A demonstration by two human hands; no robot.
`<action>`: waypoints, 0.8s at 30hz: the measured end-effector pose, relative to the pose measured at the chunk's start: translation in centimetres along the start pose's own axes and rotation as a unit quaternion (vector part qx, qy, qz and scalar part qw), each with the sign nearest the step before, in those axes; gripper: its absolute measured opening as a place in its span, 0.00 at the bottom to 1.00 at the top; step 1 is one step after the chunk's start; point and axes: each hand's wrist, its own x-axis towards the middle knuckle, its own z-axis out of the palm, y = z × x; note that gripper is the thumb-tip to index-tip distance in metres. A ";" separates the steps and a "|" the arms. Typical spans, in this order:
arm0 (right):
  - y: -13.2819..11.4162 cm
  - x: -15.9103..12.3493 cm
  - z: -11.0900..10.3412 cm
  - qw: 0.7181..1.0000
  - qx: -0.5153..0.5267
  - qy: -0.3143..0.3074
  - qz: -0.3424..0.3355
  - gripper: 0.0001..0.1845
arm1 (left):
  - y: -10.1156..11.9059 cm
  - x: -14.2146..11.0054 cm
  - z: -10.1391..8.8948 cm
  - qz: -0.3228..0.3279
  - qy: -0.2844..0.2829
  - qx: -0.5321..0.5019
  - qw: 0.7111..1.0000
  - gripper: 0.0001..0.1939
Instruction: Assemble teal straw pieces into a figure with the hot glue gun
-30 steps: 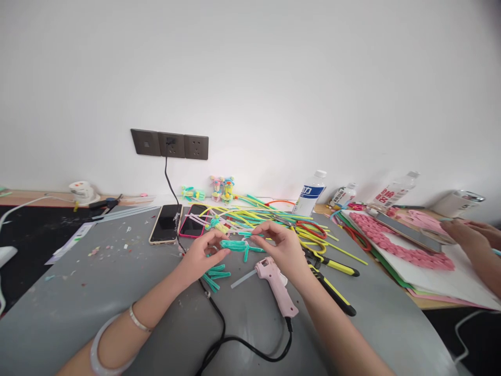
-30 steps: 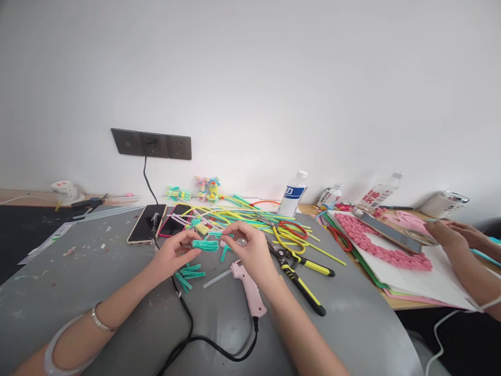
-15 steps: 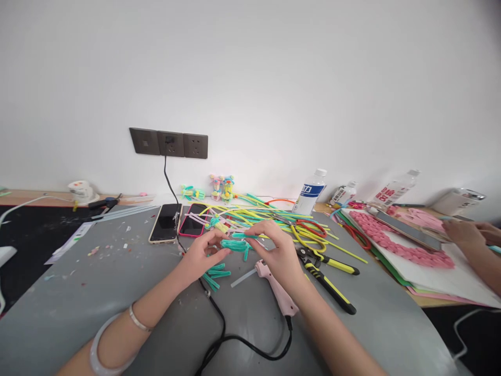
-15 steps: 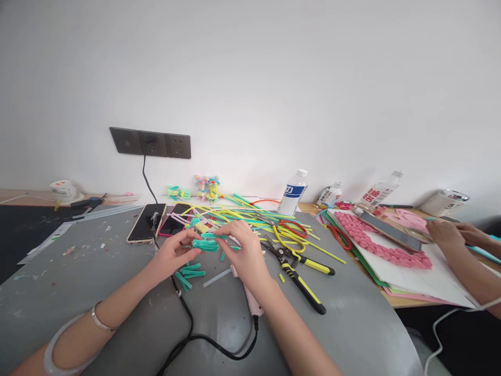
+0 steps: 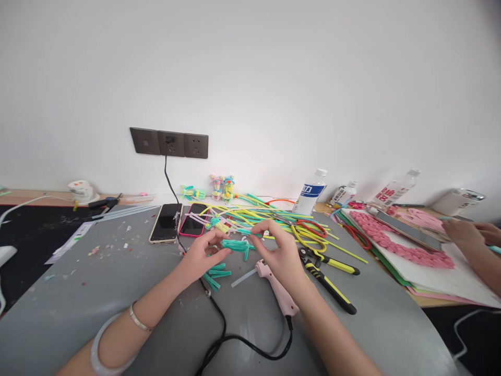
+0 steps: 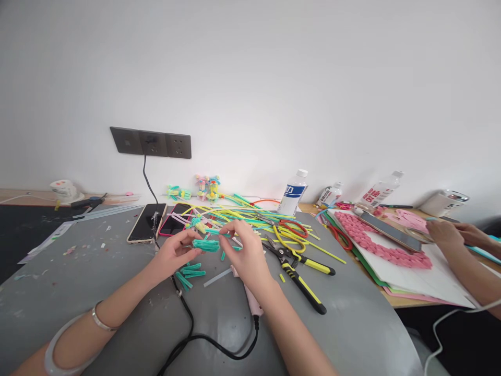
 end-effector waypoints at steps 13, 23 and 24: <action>1.9 -0.2 -1.9 0.962 0.209 0.004 0.176 0.17 | 0.4 0.1 -0.4 -0.043 0.002 -0.049 0.998 0.17; 1.7 -0.8 -2.5 0.940 0.233 -0.059 0.242 0.20 | 0.2 0.3 -0.4 -0.038 0.012 -0.043 0.998 0.16; 1.7 -0.8 -2.6 0.938 0.231 -0.068 0.249 0.21 | 0.2 0.3 -0.4 -0.033 0.012 -0.034 0.999 0.16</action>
